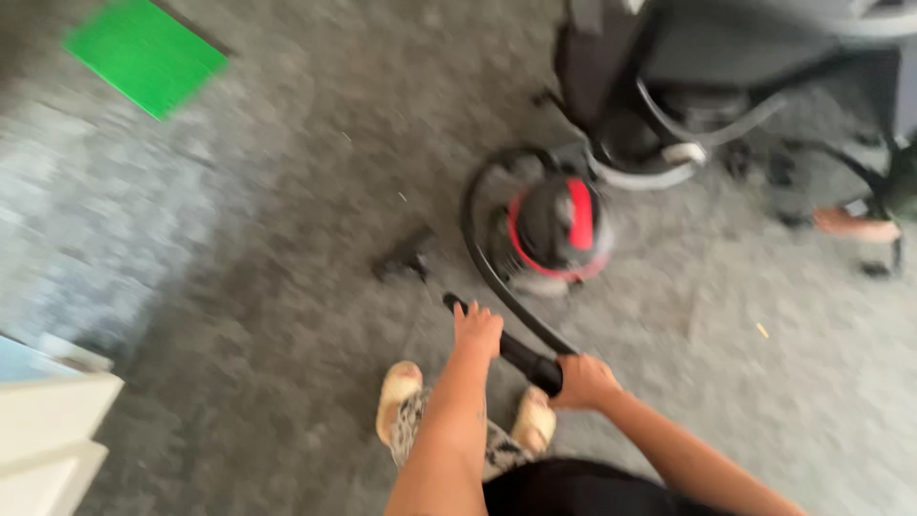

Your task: The person vacuums the carpeted floor using a vacuum cleaner, moving the nozzle across different sections of the carpet and around office furniture and potted plants.

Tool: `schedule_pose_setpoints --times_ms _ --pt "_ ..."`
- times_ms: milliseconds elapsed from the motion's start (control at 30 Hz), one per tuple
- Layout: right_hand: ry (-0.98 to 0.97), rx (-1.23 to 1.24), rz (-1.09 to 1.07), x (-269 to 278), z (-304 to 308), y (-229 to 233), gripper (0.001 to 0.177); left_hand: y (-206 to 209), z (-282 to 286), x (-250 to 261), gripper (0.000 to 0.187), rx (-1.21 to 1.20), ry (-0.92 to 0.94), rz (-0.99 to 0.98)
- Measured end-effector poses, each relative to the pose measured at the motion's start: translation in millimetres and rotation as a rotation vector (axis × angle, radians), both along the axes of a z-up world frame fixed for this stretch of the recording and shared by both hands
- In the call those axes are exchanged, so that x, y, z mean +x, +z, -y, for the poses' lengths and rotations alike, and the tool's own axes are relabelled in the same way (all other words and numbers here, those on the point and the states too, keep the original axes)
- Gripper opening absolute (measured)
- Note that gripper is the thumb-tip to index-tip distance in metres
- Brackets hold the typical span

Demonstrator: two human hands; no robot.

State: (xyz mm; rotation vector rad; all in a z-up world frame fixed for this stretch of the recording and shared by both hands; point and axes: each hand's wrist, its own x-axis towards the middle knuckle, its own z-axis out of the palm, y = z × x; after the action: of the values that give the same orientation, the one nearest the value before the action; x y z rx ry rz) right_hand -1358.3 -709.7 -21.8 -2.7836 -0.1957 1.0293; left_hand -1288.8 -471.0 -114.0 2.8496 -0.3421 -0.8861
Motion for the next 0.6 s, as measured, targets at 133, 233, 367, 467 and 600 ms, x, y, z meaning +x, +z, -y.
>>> schedule_pose_setpoints --times_ms 133,233,367,467,600 --pt "0.018 0.001 -0.054 -41.2 105.2 -17.8 0.073 -15.7 90.5 -37.8 0.040 -0.047 -0.053 0.000" --pt "0.057 -0.002 -0.058 -76.6 165.6 -19.5 0.076 -18.9 139.6 -57.6 0.045 -0.086 -0.182 -0.048" --pt "0.098 -0.033 -0.200 -99.1 208.0 -26.8 0.072 -24.4 163.9 -94.2 0.035 -0.103 -0.301 -0.093" --pt "0.076 0.056 -0.309 -118.8 209.2 -32.2 0.093 -4.0 167.3 -116.2 0.032 -0.080 -0.384 -0.149" --pt "0.025 0.131 -0.262 -121.1 194.1 -34.1 0.106 39.4 153.4 -121.2 0.031 -0.044 -0.436 -0.121"
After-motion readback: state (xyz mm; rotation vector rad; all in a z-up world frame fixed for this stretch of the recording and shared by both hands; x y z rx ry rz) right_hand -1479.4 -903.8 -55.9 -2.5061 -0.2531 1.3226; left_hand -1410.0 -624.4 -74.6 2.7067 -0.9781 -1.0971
